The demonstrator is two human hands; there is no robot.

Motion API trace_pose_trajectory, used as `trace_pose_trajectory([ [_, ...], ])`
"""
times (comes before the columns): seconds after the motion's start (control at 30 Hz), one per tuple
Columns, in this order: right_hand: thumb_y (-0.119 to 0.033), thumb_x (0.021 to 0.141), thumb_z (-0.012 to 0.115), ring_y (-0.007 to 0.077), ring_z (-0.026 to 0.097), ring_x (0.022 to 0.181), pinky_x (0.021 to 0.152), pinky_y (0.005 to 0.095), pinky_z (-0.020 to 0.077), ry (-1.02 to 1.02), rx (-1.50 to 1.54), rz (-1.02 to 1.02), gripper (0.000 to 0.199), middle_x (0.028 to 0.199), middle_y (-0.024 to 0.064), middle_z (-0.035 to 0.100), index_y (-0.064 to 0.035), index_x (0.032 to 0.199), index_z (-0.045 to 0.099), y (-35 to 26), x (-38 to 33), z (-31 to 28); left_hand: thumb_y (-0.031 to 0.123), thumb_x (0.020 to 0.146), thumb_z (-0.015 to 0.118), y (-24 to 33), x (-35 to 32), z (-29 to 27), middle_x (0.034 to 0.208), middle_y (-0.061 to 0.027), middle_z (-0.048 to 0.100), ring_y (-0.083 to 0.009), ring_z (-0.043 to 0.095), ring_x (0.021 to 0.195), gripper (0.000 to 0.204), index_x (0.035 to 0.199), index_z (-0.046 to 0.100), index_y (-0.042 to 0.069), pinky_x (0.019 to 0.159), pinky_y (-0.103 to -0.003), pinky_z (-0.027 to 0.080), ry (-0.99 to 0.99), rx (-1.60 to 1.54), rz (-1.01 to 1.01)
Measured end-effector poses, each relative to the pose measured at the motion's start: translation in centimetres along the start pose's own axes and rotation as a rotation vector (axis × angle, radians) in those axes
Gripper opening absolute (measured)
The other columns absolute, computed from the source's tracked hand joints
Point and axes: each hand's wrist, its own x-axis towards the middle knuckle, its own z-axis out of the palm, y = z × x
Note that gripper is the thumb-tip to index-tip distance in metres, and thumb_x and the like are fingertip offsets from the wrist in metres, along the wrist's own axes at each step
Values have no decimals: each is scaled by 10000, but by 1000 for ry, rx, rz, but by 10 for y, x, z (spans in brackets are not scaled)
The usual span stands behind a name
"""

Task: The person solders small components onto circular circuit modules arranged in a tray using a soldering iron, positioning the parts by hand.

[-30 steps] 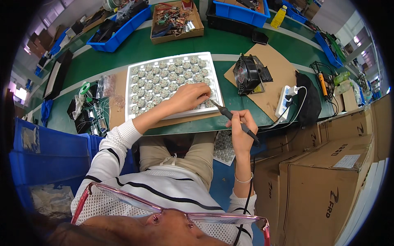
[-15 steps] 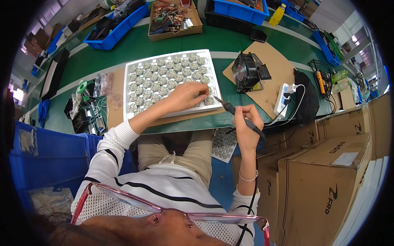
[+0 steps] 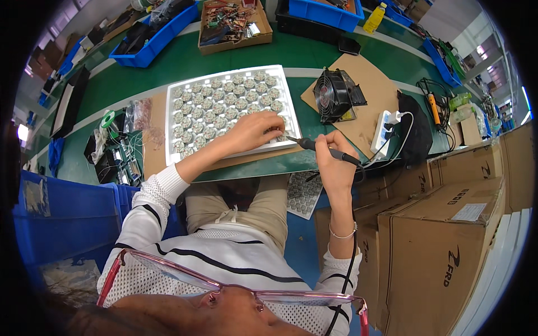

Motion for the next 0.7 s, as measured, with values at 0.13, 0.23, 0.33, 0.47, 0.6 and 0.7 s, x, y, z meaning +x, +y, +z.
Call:
trace_pose_trajectory([
  [0.13,-148,924,635,47,463,478,478,263,342,-7,-18,5,211,521,15,547,-3,774,605,-1,1,1,232,931,634,-1,1,0,915,-80,638,-304,640,921,141,964,645,95,736,-437,516,4,4,0],
  [0.23,-156,925,633,51,463,474,480,265,348,-22,-36,14,216,519,17,547,-4,774,604,-3,0,1,223,931,645,-1,0,1,911,-78,637,-297,634,910,133,962,642,94,735,-426,513,16,5,11],
  [0.33,-160,922,632,53,464,472,479,269,352,-26,-35,29,216,516,21,545,-1,778,605,-1,3,0,221,930,646,-2,2,1,910,-78,637,-296,635,909,131,961,643,93,735,-424,513,9,4,8],
  [0.47,-156,915,636,55,463,470,474,274,353,-25,-70,8,213,509,22,538,-1,772,605,4,5,1,222,926,639,0,1,0,909,-81,640,-302,643,915,132,956,649,93,736,-433,518,5,-3,-4],
  [0.6,-153,912,638,56,461,468,469,276,354,-25,-52,10,213,505,19,530,-2,766,606,4,5,3,215,920,644,-1,2,3,912,-80,645,-301,645,913,127,949,654,92,741,-432,520,7,-17,14],
  [0.7,-152,911,639,56,459,466,467,275,351,-32,-67,10,210,505,17,527,-2,768,607,3,5,2,212,915,647,-1,1,5,914,-80,651,-303,648,918,128,947,658,88,746,-431,524,5,-15,12],
])
